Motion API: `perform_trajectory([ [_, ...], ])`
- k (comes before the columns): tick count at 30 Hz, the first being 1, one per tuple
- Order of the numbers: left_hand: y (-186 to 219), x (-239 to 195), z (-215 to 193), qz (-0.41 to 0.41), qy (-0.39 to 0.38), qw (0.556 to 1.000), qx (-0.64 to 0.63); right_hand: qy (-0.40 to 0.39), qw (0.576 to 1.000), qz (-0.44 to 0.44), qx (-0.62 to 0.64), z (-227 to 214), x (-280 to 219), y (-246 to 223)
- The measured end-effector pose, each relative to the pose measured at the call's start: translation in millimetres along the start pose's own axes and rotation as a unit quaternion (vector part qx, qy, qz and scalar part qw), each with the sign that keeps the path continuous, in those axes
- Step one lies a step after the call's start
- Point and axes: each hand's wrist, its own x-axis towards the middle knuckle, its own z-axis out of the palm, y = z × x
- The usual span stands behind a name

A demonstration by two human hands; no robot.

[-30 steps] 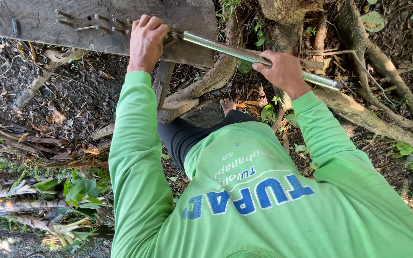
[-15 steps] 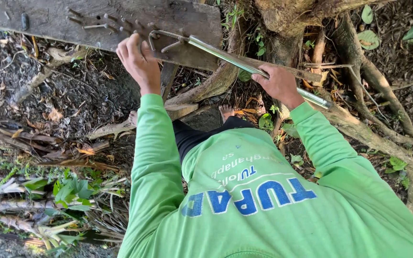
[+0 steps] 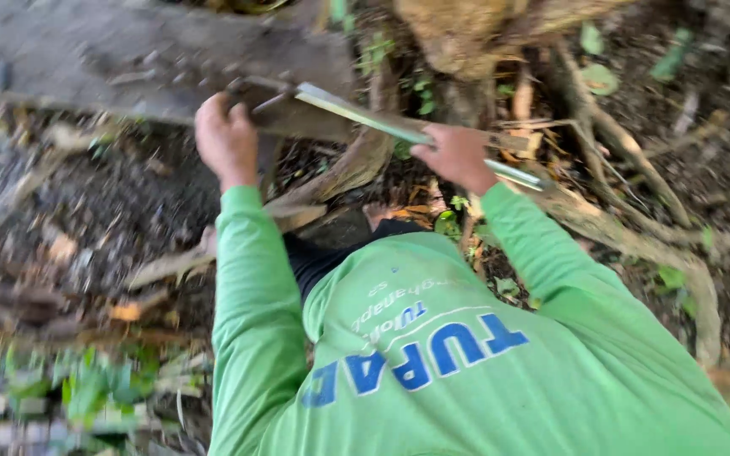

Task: The recorder is bending rebar using a pipe tool on a wooden jig with nails.

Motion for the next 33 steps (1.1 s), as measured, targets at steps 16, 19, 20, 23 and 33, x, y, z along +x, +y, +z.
perform_trajectory([
  [16, -19.8, 19.8, 6.9, -0.071, -0.056, 0.996, -0.008, 0.022, 0.991, 0.105, -0.085, 11.6, -47.3, 95.6],
  [19, -16.4, 25.4, 2.8, -0.075, -0.078, 0.994, 0.015, 0.070, 0.987, 0.106, -0.097, 21.0, -48.4, 97.6],
  [20, -15.7, 28.7, 1.2, -0.080, -0.088, 0.993, 0.028, 0.088, 0.984, 0.109, -0.110, 25.4, -47.2, 98.0],
  [23, -17.5, 35.4, -2.5, -0.067, -0.112, 0.991, 0.042, 0.113, 0.978, 0.128, -0.115, 28.5, -43.2, 95.0],
  [33, -23.6, 37.4, -8.1, 0.015, -0.147, 0.988, 0.050, 0.226, 0.948, 0.167, -0.148, 66.6, -29.2, 96.6],
])
